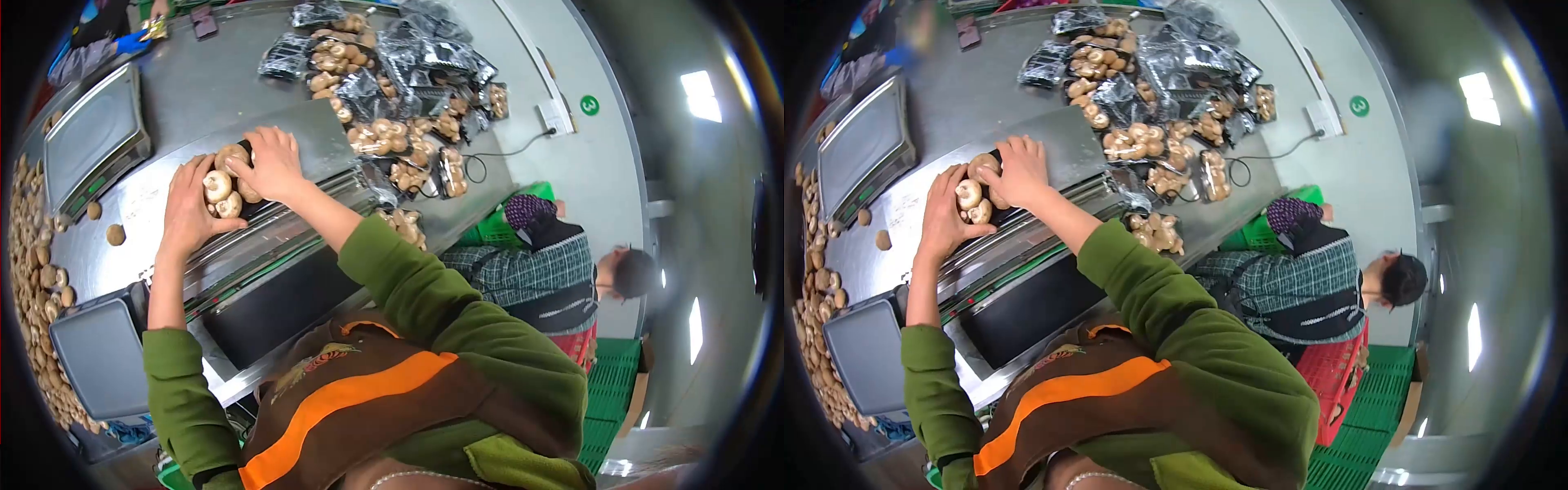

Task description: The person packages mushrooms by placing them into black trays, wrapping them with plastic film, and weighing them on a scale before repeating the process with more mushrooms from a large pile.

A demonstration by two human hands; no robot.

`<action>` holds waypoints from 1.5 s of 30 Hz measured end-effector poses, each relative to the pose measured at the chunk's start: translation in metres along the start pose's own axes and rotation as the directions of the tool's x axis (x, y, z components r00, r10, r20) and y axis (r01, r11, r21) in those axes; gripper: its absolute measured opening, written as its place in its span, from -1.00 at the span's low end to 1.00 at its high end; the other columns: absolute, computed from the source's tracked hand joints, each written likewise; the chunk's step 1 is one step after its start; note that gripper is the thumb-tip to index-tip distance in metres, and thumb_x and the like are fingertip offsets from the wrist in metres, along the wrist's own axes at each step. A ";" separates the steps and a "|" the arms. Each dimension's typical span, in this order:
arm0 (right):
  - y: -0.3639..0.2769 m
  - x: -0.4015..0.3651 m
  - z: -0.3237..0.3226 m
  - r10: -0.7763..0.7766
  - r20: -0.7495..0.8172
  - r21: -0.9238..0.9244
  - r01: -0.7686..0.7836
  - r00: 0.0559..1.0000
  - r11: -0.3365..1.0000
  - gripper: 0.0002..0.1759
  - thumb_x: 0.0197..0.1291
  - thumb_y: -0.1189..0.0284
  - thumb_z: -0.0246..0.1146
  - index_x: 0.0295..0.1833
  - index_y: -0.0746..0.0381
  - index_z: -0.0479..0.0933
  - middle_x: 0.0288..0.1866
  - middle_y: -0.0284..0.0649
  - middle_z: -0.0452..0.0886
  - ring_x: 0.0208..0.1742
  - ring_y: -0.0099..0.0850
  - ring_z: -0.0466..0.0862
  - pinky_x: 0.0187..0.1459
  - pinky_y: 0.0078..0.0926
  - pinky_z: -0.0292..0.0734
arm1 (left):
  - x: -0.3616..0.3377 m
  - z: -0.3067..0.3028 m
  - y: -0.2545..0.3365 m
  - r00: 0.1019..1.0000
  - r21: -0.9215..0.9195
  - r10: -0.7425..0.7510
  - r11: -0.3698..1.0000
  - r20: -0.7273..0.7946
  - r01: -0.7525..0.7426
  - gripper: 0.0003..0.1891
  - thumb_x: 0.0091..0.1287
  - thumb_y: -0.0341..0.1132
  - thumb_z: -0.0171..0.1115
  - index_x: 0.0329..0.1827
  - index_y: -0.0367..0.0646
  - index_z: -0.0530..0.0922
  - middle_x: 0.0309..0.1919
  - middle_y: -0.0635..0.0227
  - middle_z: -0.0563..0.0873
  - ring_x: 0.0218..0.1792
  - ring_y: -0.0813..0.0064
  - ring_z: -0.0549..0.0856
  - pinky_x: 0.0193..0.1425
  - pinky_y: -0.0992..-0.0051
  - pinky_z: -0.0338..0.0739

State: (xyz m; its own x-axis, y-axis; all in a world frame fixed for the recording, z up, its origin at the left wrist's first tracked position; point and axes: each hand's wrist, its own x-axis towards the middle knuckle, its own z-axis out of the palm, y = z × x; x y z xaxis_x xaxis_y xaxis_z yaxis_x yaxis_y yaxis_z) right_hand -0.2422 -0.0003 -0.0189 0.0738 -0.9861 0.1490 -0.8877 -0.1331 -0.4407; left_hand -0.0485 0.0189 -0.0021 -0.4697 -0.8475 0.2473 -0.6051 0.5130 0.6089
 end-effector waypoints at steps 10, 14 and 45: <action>0.102 -0.085 -0.099 0.299 0.174 0.079 -0.316 0.938 0.946 -0.51 0.17 0.03 0.20 -0.28 0.30 0.66 -0.31 -0.03 0.69 -0.24 -0.10 0.68 -0.18 -0.22 0.56 | -0.128 -0.017 0.005 0.716 0.075 -0.548 0.770 -0.434 0.634 -0.59 0.11 -0.14 0.46 -0.12 -0.29 0.64 -0.22 0.13 0.67 -0.10 0.11 0.61 0.05 0.22 0.48; 0.085 -0.113 -0.072 0.259 0.136 -0.218 -0.227 0.956 0.949 -0.51 0.02 -0.09 0.32 -0.39 0.15 0.71 -0.40 -0.12 0.67 -0.25 -0.18 0.68 -0.11 -0.23 0.52 | -0.130 -0.008 0.046 0.834 0.424 -0.395 0.727 -0.385 0.540 -0.58 0.18 0.00 0.33 -0.52 -0.25 0.70 -0.43 0.13 0.63 -0.29 0.13 0.59 -0.21 0.17 0.45; 0.064 0.047 -0.022 -0.036 0.250 0.357 -0.058 0.967 0.932 -0.35 0.40 0.01 -0.06 -0.21 0.44 0.61 -0.28 -0.06 0.67 -0.21 -0.21 0.69 -0.21 -0.38 0.63 | -0.009 -0.030 -0.008 0.943 -0.457 -0.324 0.830 0.072 0.319 -0.40 0.12 -0.11 0.40 0.13 -0.29 0.43 -0.05 0.09 0.62 0.05 0.29 0.57 0.22 0.37 0.39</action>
State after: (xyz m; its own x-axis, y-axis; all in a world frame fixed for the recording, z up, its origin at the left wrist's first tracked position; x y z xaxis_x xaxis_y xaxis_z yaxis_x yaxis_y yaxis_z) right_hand -0.3056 -0.0528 -0.0204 0.2169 -0.9742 -0.0618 -0.6698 -0.1025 -0.7354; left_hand -0.0198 0.0188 0.0136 -0.2937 -0.9557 -0.0179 -0.3582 0.0927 0.9290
